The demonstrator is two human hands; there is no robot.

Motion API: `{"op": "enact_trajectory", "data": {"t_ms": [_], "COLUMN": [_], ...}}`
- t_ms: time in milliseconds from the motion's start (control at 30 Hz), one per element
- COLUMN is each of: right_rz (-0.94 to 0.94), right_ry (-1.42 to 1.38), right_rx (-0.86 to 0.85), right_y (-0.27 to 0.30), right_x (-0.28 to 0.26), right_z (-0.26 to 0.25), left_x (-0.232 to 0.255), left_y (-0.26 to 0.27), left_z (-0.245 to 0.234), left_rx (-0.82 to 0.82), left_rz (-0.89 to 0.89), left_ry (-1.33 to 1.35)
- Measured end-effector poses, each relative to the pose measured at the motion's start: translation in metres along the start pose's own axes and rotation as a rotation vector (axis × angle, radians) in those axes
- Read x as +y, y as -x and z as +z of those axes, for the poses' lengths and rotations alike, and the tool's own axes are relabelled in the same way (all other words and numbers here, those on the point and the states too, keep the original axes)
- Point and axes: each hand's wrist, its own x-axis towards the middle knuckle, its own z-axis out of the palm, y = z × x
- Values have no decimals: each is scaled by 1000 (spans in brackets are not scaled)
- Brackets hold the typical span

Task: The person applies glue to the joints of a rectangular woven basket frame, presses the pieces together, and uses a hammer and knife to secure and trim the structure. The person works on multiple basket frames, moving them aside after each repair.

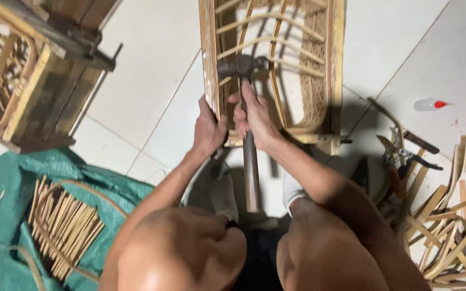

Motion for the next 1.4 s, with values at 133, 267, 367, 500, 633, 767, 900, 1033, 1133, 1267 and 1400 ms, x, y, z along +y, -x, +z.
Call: {"op": "enact_trajectory", "data": {"t_ms": [133, 267, 367, 500, 633, 767, 900, 1033, 1133, 1267, 1400], "right_rz": [28, -63, -261, -814, -613, -553, -459, -286, -346, -91, -215], "right_ry": [20, 189, 417, 959, 1061, 884, 557, 12, -103, 41, 63], "right_rx": [-23, -95, 24, -63, -51, -43, -2, -59, 27, 117, 57], "right_y": [6, 12, 19, 10, -13, -55, -93, -103, -105, -112, -122], "right_x": [4, -22, -37, -80, -136, -172, -160, -123, -104, -87, -84], "right_z": [-4, -5, -18, -37, -27, 2, 11, -4, -4, 8, 11], "left_x": [0, 16, 15, 17, 20, 19, 20, 19, 23, 32, 29], "left_y": [14, 7, 5, -9, -25, -37, -42, -39, -42, -39, -38], "left_z": [-1, -9, -12, -13, -14, -15, -15, -13, -18, -18, -18], "left_rx": [20, 11, -25, 59, 56, 24, 16, 19, 8, -91, -11], "left_rz": [40, 73, -59, 69, 38, 38, 30, 52, 59, -169, 63], "left_ry": [17, 57, 85, 97, 78, 138, 149, 174, 189, 98, 115]}}
